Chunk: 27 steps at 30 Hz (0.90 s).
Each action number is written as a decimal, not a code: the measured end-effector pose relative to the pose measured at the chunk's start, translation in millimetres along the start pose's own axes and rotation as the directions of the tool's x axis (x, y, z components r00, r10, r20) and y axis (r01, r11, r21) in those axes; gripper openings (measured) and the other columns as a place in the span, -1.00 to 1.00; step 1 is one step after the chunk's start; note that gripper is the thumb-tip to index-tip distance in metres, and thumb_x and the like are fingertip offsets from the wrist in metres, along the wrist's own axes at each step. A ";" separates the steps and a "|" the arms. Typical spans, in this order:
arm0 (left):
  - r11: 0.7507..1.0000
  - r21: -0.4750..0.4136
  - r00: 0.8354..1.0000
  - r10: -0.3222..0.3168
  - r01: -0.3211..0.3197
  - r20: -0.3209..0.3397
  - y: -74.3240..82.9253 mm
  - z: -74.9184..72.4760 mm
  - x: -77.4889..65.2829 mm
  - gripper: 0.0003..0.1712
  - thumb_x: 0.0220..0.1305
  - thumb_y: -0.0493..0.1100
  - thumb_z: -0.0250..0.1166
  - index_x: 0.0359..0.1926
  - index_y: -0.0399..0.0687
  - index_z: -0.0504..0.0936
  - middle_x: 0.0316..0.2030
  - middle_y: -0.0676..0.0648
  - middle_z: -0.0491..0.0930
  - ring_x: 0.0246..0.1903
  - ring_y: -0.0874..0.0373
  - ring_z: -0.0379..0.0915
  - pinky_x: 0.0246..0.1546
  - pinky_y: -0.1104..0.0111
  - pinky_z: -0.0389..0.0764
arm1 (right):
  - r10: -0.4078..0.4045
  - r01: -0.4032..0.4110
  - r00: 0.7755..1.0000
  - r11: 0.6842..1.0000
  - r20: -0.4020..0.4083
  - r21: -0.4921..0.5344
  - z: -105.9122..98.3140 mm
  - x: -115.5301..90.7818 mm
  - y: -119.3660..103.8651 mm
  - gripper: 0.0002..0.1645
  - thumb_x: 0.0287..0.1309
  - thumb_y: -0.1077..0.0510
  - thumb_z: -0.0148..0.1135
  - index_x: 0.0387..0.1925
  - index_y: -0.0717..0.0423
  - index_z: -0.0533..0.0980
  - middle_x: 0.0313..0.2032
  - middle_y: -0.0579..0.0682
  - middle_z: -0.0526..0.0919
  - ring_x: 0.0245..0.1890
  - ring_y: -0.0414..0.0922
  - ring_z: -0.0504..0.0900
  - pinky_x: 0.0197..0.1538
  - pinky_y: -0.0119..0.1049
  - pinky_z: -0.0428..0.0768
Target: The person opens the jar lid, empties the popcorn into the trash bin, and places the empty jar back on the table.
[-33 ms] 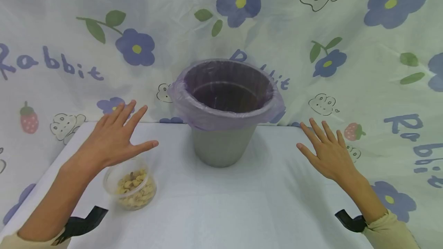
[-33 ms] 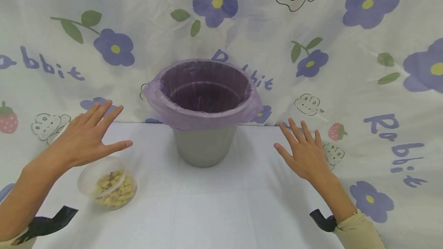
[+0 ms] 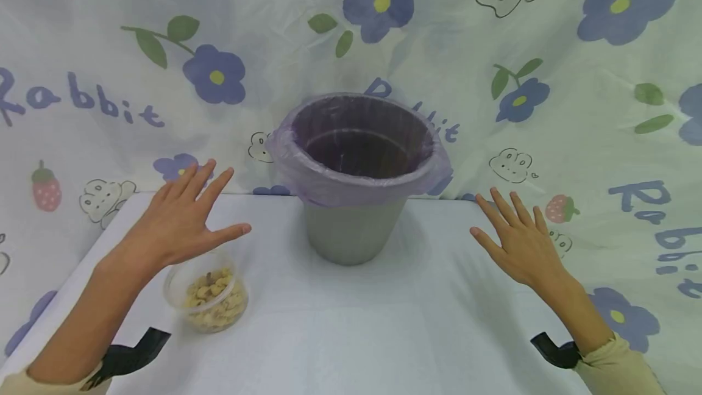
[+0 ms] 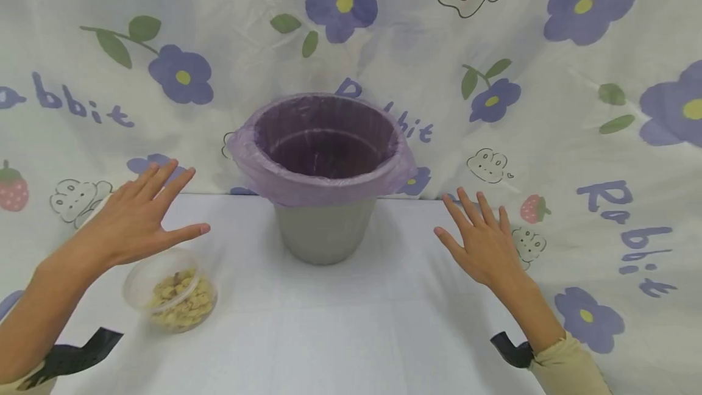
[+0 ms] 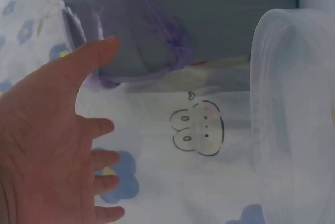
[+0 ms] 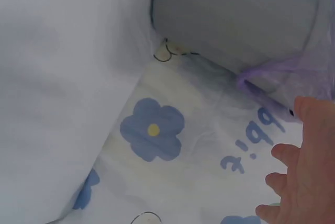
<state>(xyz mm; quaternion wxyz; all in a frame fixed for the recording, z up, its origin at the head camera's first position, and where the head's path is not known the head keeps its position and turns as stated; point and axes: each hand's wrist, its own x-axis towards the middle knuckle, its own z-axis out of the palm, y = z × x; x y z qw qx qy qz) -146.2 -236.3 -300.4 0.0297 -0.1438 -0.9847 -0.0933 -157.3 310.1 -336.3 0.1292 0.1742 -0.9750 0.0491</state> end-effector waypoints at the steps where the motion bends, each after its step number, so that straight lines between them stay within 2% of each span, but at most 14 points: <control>1: 1.000 -0.006 1.000 0.002 -0.002 -0.005 -0.1 0.1 -1.2 0.23 0.23 0.45 0.21 0.59 -0.13 -0.13 0.53 -0.39 -0.24 0.47 -0.41 -0.35 0.32 -0.33 -0.17 | -0.004 0.004 1.000 1.000 -0.007 0.007 0.3 -0.1 -0.4 -0.20 0.46 -0.24 -0.02 0.55 -0.01 0.11 0.52 0.20 0.06 0.50 0.28 -0.07 0.36 0.42 -0.15; 3: 1.000 -0.024 1.000 0.015 -0.016 -0.017 -1.2 0.9 -4.4 0.20 0.24 0.43 0.23 0.59 -0.13 -0.11 0.52 -0.39 -0.19 0.46 -0.42 -0.27 0.31 -0.33 -0.10 | -0.020 0.021 0.999 0.999 -0.032 0.039 1.9 -0.2 -1.8 -0.24 0.46 -0.19 0.03 0.51 0.06 0.19 0.48 0.23 0.16 0.46 0.29 0.05 0.36 0.39 -0.02; 6: 0.991 -0.132 0.999 0.033 -0.038 -0.042 -6.8 3.6 -16.9 0.12 0.28 0.33 0.27 0.59 -0.10 -0.06 0.51 -0.38 -0.09 0.43 -0.42 -0.14 0.26 -0.35 0.03 | -0.026 0.036 0.997 0.986 -0.067 0.161 7.1 -2.3 -8.8 -0.38 0.44 -0.08 0.12 0.36 0.17 0.38 0.36 0.23 0.36 0.35 0.29 0.29 0.25 0.31 0.26; 8: 0.971 -0.236 0.998 0.035 -0.046 -0.051 -12.9 7.2 -28.3 0.06 0.31 0.24 0.31 0.58 -0.07 -0.03 0.50 -0.35 -0.01 0.41 -0.43 -0.07 0.21 -0.38 0.09 | -0.021 0.042 0.996 0.966 -0.086 0.254 13.3 -4.7 -15.8 -0.47 0.40 -0.01 0.20 0.26 0.19 0.46 0.27 0.21 0.46 0.28 0.24 0.38 0.19 0.23 0.37; 11: 0.925 -0.378 0.999 0.018 -0.032 -0.041 -25.4 15.0 -46.1 0.02 0.30 0.11 0.37 0.58 0.02 0.00 0.49 -0.32 0.06 0.39 -0.44 -0.04 0.15 -0.42 0.11 | 0.002 0.040 0.993 0.932 -0.115 0.360 23.6 -9.9 -28.2 -0.53 0.32 0.08 0.30 0.19 0.16 0.51 0.21 0.11 0.53 0.25 0.13 0.44 0.17 0.09 0.43; 13: 0.903 -0.429 0.999 0.008 -0.023 -0.038 -35.7 21.9 -56.9 0.01 0.28 0.05 0.40 0.58 0.06 0.02 0.47 -0.30 0.10 0.37 -0.46 -0.01 0.11 -0.44 0.13 | 0.002 0.059 0.989 0.910 -0.147 0.410 31.2 -12.9 -36.4 -0.52 0.25 0.15 0.38 0.18 0.15 0.52 0.18 0.05 0.56 0.23 0.04 0.47 0.18 -0.06 0.46; 15: 0.893 -0.449 0.999 0.000 -0.016 -0.035 -47.3 29.3 -68.1 0.01 0.26 -0.01 0.43 0.58 0.12 0.04 0.46 -0.27 0.14 0.32 -0.49 0.08 0.05 -0.42 0.20 | -0.007 0.086 0.986 0.879 -0.168 0.469 37.5 -14.7 -45.5 -0.49 0.18 0.22 0.43 0.17 0.13 0.52 0.15 0.00 0.59 0.20 -0.02 0.51 0.17 -0.19 0.50; 18: 0.859 -0.510 0.998 0.021 -0.047 -0.057 -67.9 43.7 -81.9 -0.01 0.25 -0.17 0.42 0.57 0.15 0.07 0.45 -0.01 0.19 0.39 -0.03 0.14 0.26 0.04 0.33 | -0.032 0.112 0.988 0.808 -0.148 0.578 45.2 -14.6 -59.9 -0.45 0.13 0.26 0.46 0.17 0.12 0.52 0.13 -0.04 0.60 0.16 -0.07 0.54 0.14 -0.29 0.54; 20: 0.825 -0.558 0.996 0.051 -0.085 -0.077 -80.8 53.1 -89.8 -0.01 0.24 -0.31 0.40 0.56 0.11 0.08 0.41 0.17 0.21 0.34 0.30 0.16 0.20 0.45 0.34 | -0.054 0.115 0.992 0.745 -0.113 0.657 49.5 -13.0 -70.0 -0.45 0.13 0.26 0.47 0.17 0.11 0.52 0.14 -0.05 0.59 0.16 -0.07 0.55 0.13 -0.25 0.56; 22: 0.784 -0.609 0.992 0.076 -0.121 -0.099 -92.7 62.4 -95.5 0.01 0.18 -0.43 0.38 0.55 0.04 0.10 0.35 0.29 0.22 0.24 0.58 0.12 0.05 0.76 0.21 | -0.074 0.106 0.994 0.677 -0.075 0.729 53.5 -10.6 -80.2 -0.44 0.14 0.25 0.46 0.18 0.11 0.51 0.16 -0.04 0.58 0.17 -0.06 0.55 0.13 -0.22 0.57; 23: 0.770 -0.626 0.992 0.081 -0.126 -0.100 -97.3 65.8 -98.4 0.02 0.16 -0.47 0.37 0.55 0.01 0.09 0.35 0.30 0.22 0.24 0.60 0.13 0.04 0.76 0.23 | -0.084 0.099 0.995 0.642 -0.058 0.760 55.7 -9.0 -85.3 -0.44 0.15 0.24 0.46 0.19 0.10 0.50 0.16 -0.04 0.57 0.17 -0.05 0.55 0.14 -0.21 0.57; 25: 0.760 -0.640 0.993 0.076 -0.116 -0.090 -104.6 72.3 -103.4 0.03 0.15 -0.49 0.38 0.54 0.00 0.09 0.34 0.32 0.21 0.22 0.62 0.13 0.01 0.76 0.24 | -0.101 0.083 0.994 0.579 -0.029 0.811 59.8 -5.5 -95.8 -0.44 0.17 0.21 0.44 0.20 0.08 0.49 0.17 -0.05 0.56 0.17 -0.06 0.55 0.14 -0.21 0.56; 27: 0.762 -0.641 0.996 0.057 -0.088 -0.068 -109.3 78.1 -106.7 0.02 0.16 -0.46 0.39 0.54 0.02 0.09 0.33 0.34 0.21 0.21 0.64 0.13 -0.02 0.77 0.25 | -0.119 0.068 0.993 0.526 -0.006 0.847 63.4 -1.1 -107.1 -0.44 0.18 0.21 0.44 0.21 0.06 0.49 0.17 -0.05 0.56 0.17 -0.07 0.55 0.15 -0.23 0.56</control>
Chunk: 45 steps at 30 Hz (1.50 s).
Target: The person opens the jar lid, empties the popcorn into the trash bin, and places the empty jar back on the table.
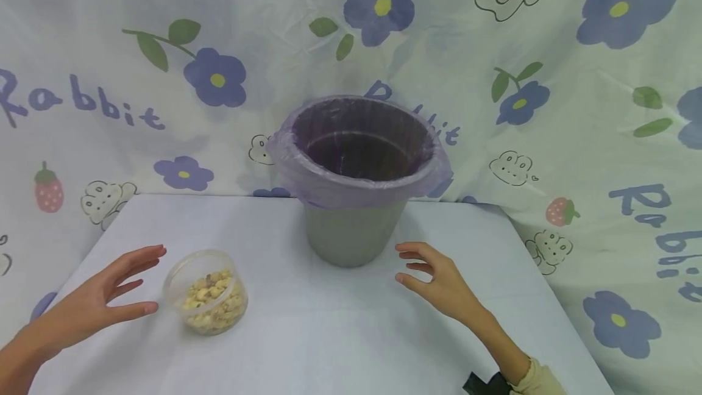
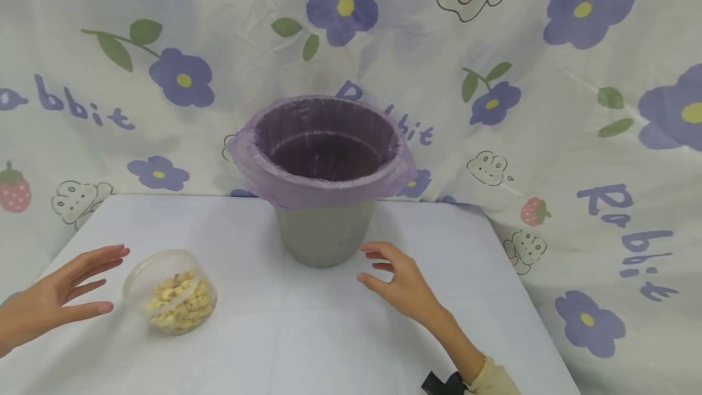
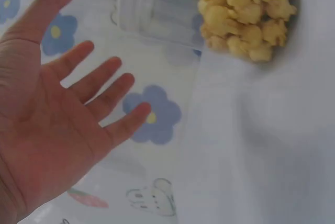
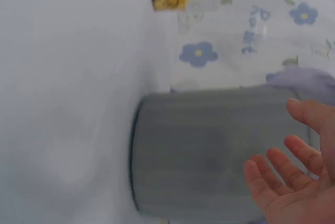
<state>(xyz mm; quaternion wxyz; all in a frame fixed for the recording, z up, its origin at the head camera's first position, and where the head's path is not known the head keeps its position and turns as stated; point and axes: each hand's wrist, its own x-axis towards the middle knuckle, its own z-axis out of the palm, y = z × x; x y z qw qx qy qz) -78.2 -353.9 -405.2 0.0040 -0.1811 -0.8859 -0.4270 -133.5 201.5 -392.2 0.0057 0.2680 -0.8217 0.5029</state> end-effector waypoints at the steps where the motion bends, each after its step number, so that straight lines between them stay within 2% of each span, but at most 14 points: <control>1: 1.000 0.004 1.000 -0.014 0.014 0.004 -2.7 1.3 -2.0 0.02 0.16 -0.45 0.40 0.54 0.04 0.10 0.33 0.33 0.21 0.20 0.64 0.13 -0.03 0.77 0.26 | 0.001 -0.001 1.000 1.000 0.013 0.025 5.9 2.9 -1.2 -0.44 0.19 0.21 0.44 0.21 0.06 0.49 0.17 -0.05 0.56 0.17 -0.06 0.55 0.15 -0.24 0.56; 9: 0.999 -0.013 0.998 -0.040 0.041 0.056 -10.7 16.9 -10.6 0.00 0.18 -0.39 0.41 0.53 -0.03 0.07 0.32 0.39 0.18 0.19 0.70 0.12 -0.04 0.72 0.36 | -0.035 0.020 0.992 0.992 0.123 0.122 57.0 23.6 -6.5 -0.37 0.22 0.17 0.41 0.27 0.25 0.42 0.20 0.19 0.51 0.15 0.14 0.54 0.11 -0.23 0.58; 15: 0.992 -0.036 0.990 -0.115 0.118 0.081 -15.9 29.2 -9.6 0.02 0.23 -0.33 0.40 0.55 -0.06 -0.02 0.29 0.51 0.05 0.14 0.78 0.06 -0.05 0.65 0.44 | -0.041 0.019 0.983 0.992 0.180 0.125 92.9 36.2 -7.4 -0.31 0.20 0.13 0.44 0.31 0.21 0.41 0.26 0.10 0.49 0.18 0.11 0.52 0.12 -0.29 0.57; 17: 0.989 -0.045 0.988 -0.135 0.138 0.081 -15.9 32.8 -9.5 0.05 0.23 -0.32 0.40 0.55 -0.10 -0.06 0.33 0.37 0.06 0.13 0.79 0.05 -0.04 0.65 0.44 | -0.053 0.028 0.979 0.991 0.197 0.130 102.7 40.6 -8.7 -0.30 0.20 0.13 0.44 0.32 0.18 0.41 0.27 0.07 0.49 0.19 0.11 0.52 0.13 -0.30 0.56; 20: 0.983 -0.067 0.982 -0.164 0.171 0.093 -14.1 37.0 -8.3 0.06 0.25 -0.30 0.40 0.55 -0.16 -0.11 0.42 -0.02 0.08 0.10 0.78 0.09 -0.04 0.60 0.47 | -0.063 0.033 0.975 0.989 0.214 0.144 116.3 47.4 -10.3 -0.31 0.20 0.12 0.44 0.32 0.16 0.41 0.27 0.04 0.49 0.20 0.11 0.52 0.15 -0.30 0.55; 22: 0.978 -0.078 0.977 -0.186 0.194 0.102 -12.5 38.9 -6.8 0.06 0.26 -0.28 0.40 0.54 -0.19 -0.13 0.41 -0.28 0.08 0.09 0.77 0.11 -0.05 0.57 0.50 | -0.063 0.028 0.973 0.988 0.224 0.155 124.6 51.5 -12.4 -0.31 0.21 0.11 0.43 0.32 0.15 0.42 0.27 0.03 0.50 0.20 0.07 0.53 0.15 -0.32 0.54; 24: 0.972 -0.084 0.972 -0.210 0.220 0.107 -10.9 40.3 -5.0 0.06 0.27 -0.25 0.40 0.54 -0.19 -0.14 0.40 -0.40 0.08 0.07 0.77 0.11 -0.06 0.54 0.52 | -0.058 0.020 0.970 0.987 0.237 0.159 133.3 56.0 -14.7 -0.32 0.20 0.11 0.44 0.31 0.12 0.43 0.26 -0.02 0.51 0.19 0.01 0.54 0.14 -0.34 0.54; 30: 0.965 -0.110 0.970 -0.230 0.238 0.079 -6.4 44.8 -1.0 0.04 0.25 -0.23 0.42 0.52 -0.16 -0.08 0.38 -0.33 0.13 0.07 0.75 0.13 -0.08 0.53 0.53 | -0.050 -0.003 0.952 0.985 0.301 0.174 162.0 70.4 -21.5 -0.31 0.18 0.12 0.46 0.31 0.02 0.43 0.27 -0.13 0.48 0.20 -0.07 0.54 0.11 -0.41 0.54; 35: 0.962 -0.138 0.972 -0.226 0.234 0.070 -1.6 48.6 2.8 0.03 0.24 -0.24 0.43 0.53 -0.09 -0.04 0.35 -0.26 0.15 0.09 0.70 0.16 -0.07 0.52 0.53 | -0.040 -0.029 0.942 0.980 0.332 0.199 183.8 82.0 -25.2 -0.25 0.16 0.14 0.47 0.36 0.04 0.38 0.30 -0.15 0.44 0.23 -0.09 0.51 0.10 -0.43 0.53; 43: 0.955 -0.178 0.971 -0.224 0.236 0.082 7.8 55.2 9.7 0.02 0.24 -0.21 0.44 0.53 -0.04 -0.02 0.40 -0.26 0.11 0.11 0.69 0.14 -0.03 0.54 0.51 | -0.003 -0.064 0.948 0.978 0.318 0.200 208.2 94.4 -34.9 -0.11 0.09 0.16 0.52 0.41 0.04 0.29 0.29 -0.06 0.45 0.17 -0.22 0.52 0.06 -0.43 0.56; 45: 0.954 -0.176 0.969 -0.232 0.244 0.085 10.5 56.6 12.0 0.02 0.23 -0.20 0.44 0.53 -0.06 -0.02 0.40 -0.28 0.11 0.15 0.59 0.18 -0.03 0.53 0.52 | 0.006 -0.068 0.953 0.979 0.304 0.193 211.1 95.7 -35.8 -0.09 0.07 0.14 0.54 0.40 0.05 0.28 0.27 -0.05 0.46 0.15 -0.26 0.53 0.04 -0.43 0.57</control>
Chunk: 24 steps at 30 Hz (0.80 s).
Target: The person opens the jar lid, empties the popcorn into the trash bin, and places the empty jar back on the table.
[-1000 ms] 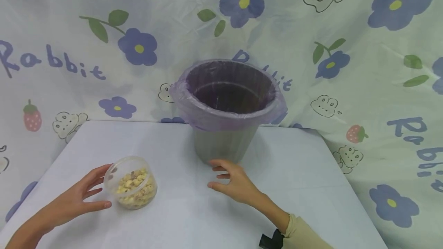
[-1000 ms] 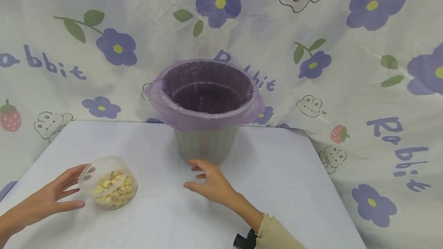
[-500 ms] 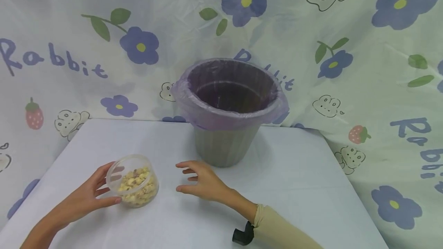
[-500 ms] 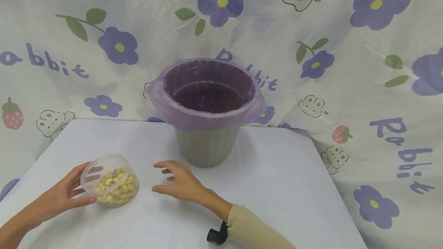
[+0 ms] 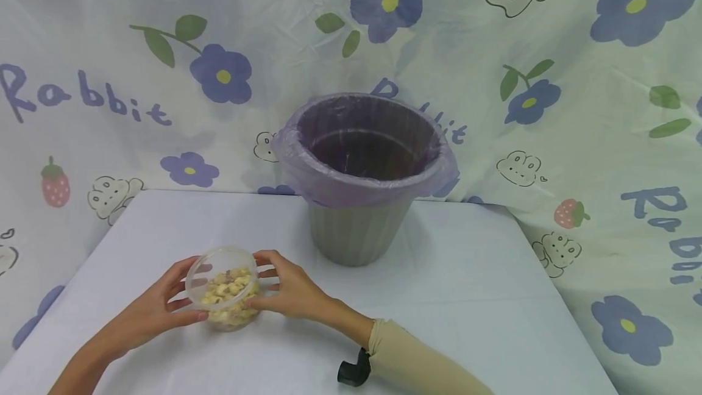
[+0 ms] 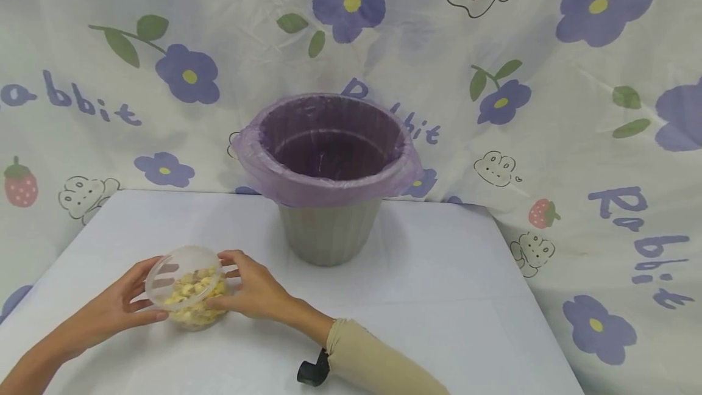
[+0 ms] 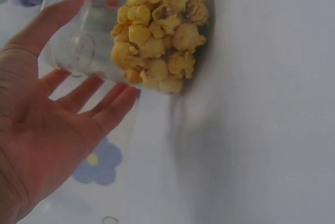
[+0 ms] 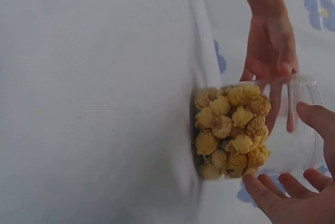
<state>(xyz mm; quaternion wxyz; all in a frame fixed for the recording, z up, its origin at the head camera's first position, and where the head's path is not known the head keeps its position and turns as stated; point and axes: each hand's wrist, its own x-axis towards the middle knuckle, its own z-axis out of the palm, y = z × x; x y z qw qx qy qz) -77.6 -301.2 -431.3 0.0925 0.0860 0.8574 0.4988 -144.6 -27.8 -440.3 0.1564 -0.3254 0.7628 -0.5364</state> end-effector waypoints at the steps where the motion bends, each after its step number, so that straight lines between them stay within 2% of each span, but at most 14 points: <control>1: 1.000 0.003 1.000 -0.005 0.005 -0.002 1.4 1.1 1.0 0.03 0.23 -0.20 0.45 0.53 -0.07 -0.01 0.40 -0.28 0.11 0.17 0.50 0.21 -0.03 0.53 0.52 | 0.003 -0.003 1.000 1.000 -0.008 -0.003 0.7 0.6 0.0 -0.08 0.06 0.12 0.55 0.39 0.06 0.27 0.26 -0.04 0.46 0.13 -0.28 0.53 0.03 -0.42 0.57; 3: 1.000 0.010 1.000 -0.003 0.003 -0.008 4.0 3.4 3.0 0.03 0.22 -0.20 0.45 0.52 -0.10 -0.02 0.40 -0.31 0.11 0.24 0.25 0.26 -0.05 0.53 0.53 | 0.010 -0.010 1.000 1.000 -0.025 -0.004 0.7 0.9 -0.6 -0.07 0.04 0.10 0.56 0.38 0.07 0.27 0.26 -0.04 0.46 0.11 -0.30 0.53 0.01 -0.43 0.58; 5: 1.000 0.014 1.000 0.007 -0.007 -0.018 6.9 5.7 4.3 0.04 0.21 -0.21 0.46 0.52 -0.11 -0.02 0.39 -0.32 0.13 0.25 0.15 0.27 -0.05 0.53 0.53 | 0.016 -0.016 0.999 1.000 -0.037 -0.001 -0.7 0.2 -1.9 -0.06 0.04 0.09 0.57 0.38 0.07 0.27 0.25 -0.04 0.46 0.10 -0.31 0.52 0.00 -0.42 0.59; 7: 1.000 0.013 0.999 0.029 -0.029 -0.028 10.5 7.6 4.7 0.04 0.20 -0.23 0.46 0.52 -0.13 -0.01 0.38 -0.34 0.14 0.23 0.23 0.29 -0.06 0.52 0.54 | 0.018 -0.018 0.999 1.000 -0.045 0.002 -3.1 -1.5 -4.0 -0.05 0.03 0.08 0.57 0.39 0.06 0.27 0.25 -0.03 0.46 0.09 -0.33 0.51 0.00 -0.40 0.59; 10: 0.998 0.006 0.997 0.058 -0.058 -0.043 17.9 10.6 4.7 0.03 0.19 -0.26 0.47 0.51 -0.15 0.01 0.35 -0.31 0.18 0.13 0.54 0.27 -0.07 0.50 0.56 | 0.007 -0.007 0.999 1.000 -0.050 0.008 -9.0 -5.7 -8.2 -0.03 0.03 0.06 0.58 0.40 0.04 0.26 0.24 -0.04 0.46 0.09 -0.32 0.51 0.01 -0.37 0.60; 12: 0.998 0.012 0.996 0.067 -0.067 -0.053 24.0 13.0 5.2 0.03 0.18 -0.25 0.48 0.51 -0.14 0.02 0.34 -0.27 0.20 0.09 0.59 0.26 -0.07 0.49 0.57 | -0.005 0.005 0.999 1.000 -0.053 0.006 -13.3 -8.7 -11.2 -0.03 0.03 0.06 0.58 0.41 0.00 0.25 0.24 -0.08 0.44 0.09 -0.31 0.50 0.02 -0.38 0.59; 17: 0.995 0.065 0.994 0.076 -0.071 -0.074 39.3 20.3 6.5 0.05 0.17 -0.18 0.50 0.52 -0.09 0.04 0.30 -0.17 0.26 0.06 0.46 0.32 -0.08 0.41 0.61 | -0.030 0.031 0.998 0.999 -0.056 0.024 -23.3 -16.2 -14.5 -0.02 0.04 0.08 0.56 0.42 -0.07 0.22 0.25 -0.16 0.39 0.14 -0.29 0.47 0.08 -0.38 0.56; 24: 0.989 0.089 0.987 0.130 -0.122 -0.094 56.6 32.7 4.9 0.05 0.13 -0.18 0.53 0.50 -0.06 0.09 0.26 -0.12 0.31 0.05 0.34 0.34 -0.08 0.41 0.60 | -0.042 0.045 0.998 0.996 -0.040 0.082 -34.8 -29.9 -15.5 0.01 0.05 0.12 0.56 0.44 -0.11 0.18 0.31 -0.09 0.34 0.22 -0.24 0.44 0.16 -0.30 0.53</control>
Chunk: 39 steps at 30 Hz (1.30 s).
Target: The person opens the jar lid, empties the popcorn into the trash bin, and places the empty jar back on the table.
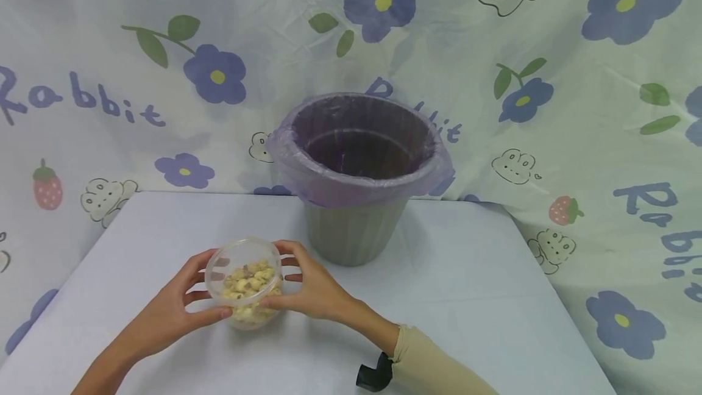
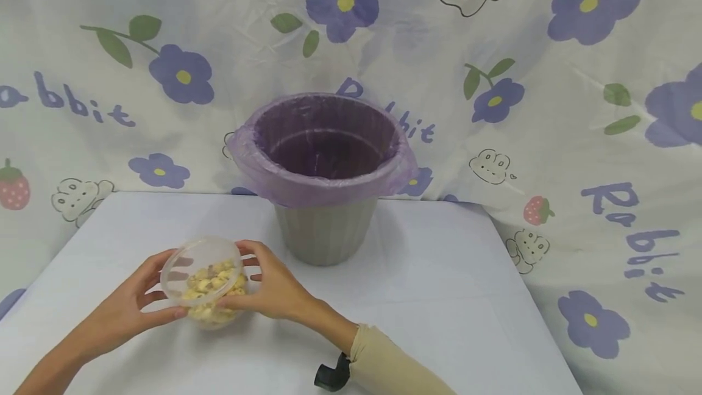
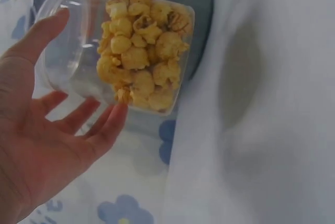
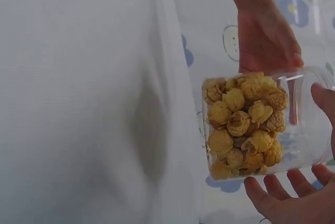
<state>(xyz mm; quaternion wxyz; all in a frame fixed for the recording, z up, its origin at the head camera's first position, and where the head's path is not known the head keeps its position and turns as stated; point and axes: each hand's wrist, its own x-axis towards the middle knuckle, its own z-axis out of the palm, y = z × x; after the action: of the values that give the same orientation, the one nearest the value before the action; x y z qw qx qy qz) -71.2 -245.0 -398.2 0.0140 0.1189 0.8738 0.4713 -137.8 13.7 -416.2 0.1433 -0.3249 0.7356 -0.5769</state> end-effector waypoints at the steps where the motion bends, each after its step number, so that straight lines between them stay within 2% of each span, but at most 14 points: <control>1: 1.000 0.003 1.000 0.012 -0.012 -0.001 3.0 1.7 0.1 0.05 0.12 -0.18 0.54 0.50 -0.05 0.10 0.25 -0.11 0.32 0.05 0.34 0.34 -0.08 0.39 0.61 | 0.000 0.000 1.000 1.000 0.003 0.005 -2.3 -2.6 -1.4 0.02 0.06 0.12 0.55 0.45 -0.11 0.17 0.31 -0.09 0.34 0.23 -0.23 0.43 0.17 -0.29 0.53; 6: 0.997 0.009 0.997 0.071 -0.071 0.006 19.0 10.9 1.1 0.04 0.10 -0.16 0.56 0.49 0.00 0.13 0.23 -0.06 0.34 0.04 0.30 0.38 -0.08 0.36 0.62 | -0.002 0.002 1.000 1.000 0.009 0.026 -13.7 -16.9 -8.6 0.07 0.04 0.15 0.56 0.47 -0.10 0.13 0.34 -0.02 0.32 0.26 -0.15 0.44 0.19 -0.29 0.51; 9: 0.994 0.013 0.995 0.104 -0.104 0.004 29.7 16.2 0.9 0.03 0.08 -0.15 0.57 0.47 0.02 0.16 0.22 -0.01 0.36 0.03 0.26 0.39 -0.08 0.35 0.62 | 0.002 -0.003 1.000 1.000 0.004 0.023 -20.2 -26.1 -13.4 0.10 0.01 0.15 0.58 0.47 -0.10 0.12 0.34 -0.05 0.32 0.26 -0.13 0.44 0.20 -0.31 0.49; 14: 0.991 -0.012 0.991 0.131 -0.131 0.013 47.0 24.8 4.2 0.01 0.07 -0.13 0.58 0.45 0.06 0.19 0.20 0.02 0.38 0.02 0.19 0.42 -0.08 0.34 0.62 | 0.000 0.000 1.000 1.000 -0.010 0.004 -31.3 -39.4 -20.3 0.14 -0.02 0.14 0.60 0.48 -0.09 0.10 0.35 -0.11 0.30 0.30 -0.13 0.38 0.23 -0.29 0.46; 20: 0.987 -0.025 0.987 0.159 -0.159 -0.001 63.0 35.1 13.4 -0.02 0.07 -0.11 0.58 0.44 0.04 0.24 0.20 0.01 0.42 0.01 0.11 0.46 -0.08 0.34 0.63 | -0.004 0.004 1.000 1.000 -0.031 -0.007 -42.2 -46.3 -24.3 0.16 -0.03 0.20 0.59 0.49 -0.10 0.08 0.32 -0.09 0.34 0.29 -0.21 0.37 0.28 -0.26 0.42; 26: 0.982 -0.070 0.985 0.175 -0.175 0.003 77.4 43.2 21.2 -0.06 0.07 -0.09 0.58 0.41 0.09 0.27 0.19 0.00 0.44 0.01 0.08 0.47 -0.09 0.32 0.64 | -0.009 0.009 0.999 1.000 -0.047 -0.005 -53.4 -53.1 -28.4 0.17 -0.05 0.22 0.59 0.48 -0.15 0.09 0.35 -0.09 0.33 0.29 -0.19 0.36 0.33 -0.15 0.36; 31: 0.977 -0.084 0.980 0.196 -0.194 0.023 88.0 47.9 26.3 -0.07 0.06 -0.06 0.59 0.39 0.08 0.29 0.17 0.00 0.45 0.00 0.08 0.48 -0.09 0.31 0.65 | -0.022 0.022 1.000 1.000 -0.015 0.013 -62.5 -58.6 -29.3 0.23 -0.09 0.27 0.60 0.49 -0.22 0.06 0.39 -0.10 0.29 0.32 -0.16 0.34 0.33 -0.12 0.35; 36: 0.974 -0.084 0.975 0.216 -0.211 0.051 93.6 53.0 30.6 -0.06 0.03 -0.01 0.60 0.38 0.03 0.31 0.18 0.01 0.45 0.01 0.07 0.48 -0.10 0.29 0.65 | -0.009 0.009 1.000 1.000 0.002 0.026 -68.1 -64.9 -27.4 0.30 -0.20 0.28 0.63 0.49 -0.26 0.07 0.40 -0.15 0.28 0.36 -0.14 0.28 0.36 -0.08 0.30; 39: 0.968 -0.072 0.966 0.245 -0.239 0.083 94.6 55.3 34.3 -0.05 0.04 0.02 0.59 0.39 0.06 0.29 0.19 0.03 0.44 0.02 0.11 0.47 -0.10 0.29 0.65 | -0.012 0.012 1.000 0.999 -0.008 0.035 -70.8 -69.6 -28.0 0.31 -0.25 0.27 0.65 0.48 -0.22 0.08 0.39 -0.13 0.30 0.35 -0.12 0.30 0.37 -0.09 0.30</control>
<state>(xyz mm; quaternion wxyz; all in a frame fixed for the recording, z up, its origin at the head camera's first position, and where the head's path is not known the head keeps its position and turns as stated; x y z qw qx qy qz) -78.5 -142.1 -347.6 0.0001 0.2458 0.8362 0.4902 -118.5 108.6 -380.5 0.1424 -0.3245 0.7239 -0.5919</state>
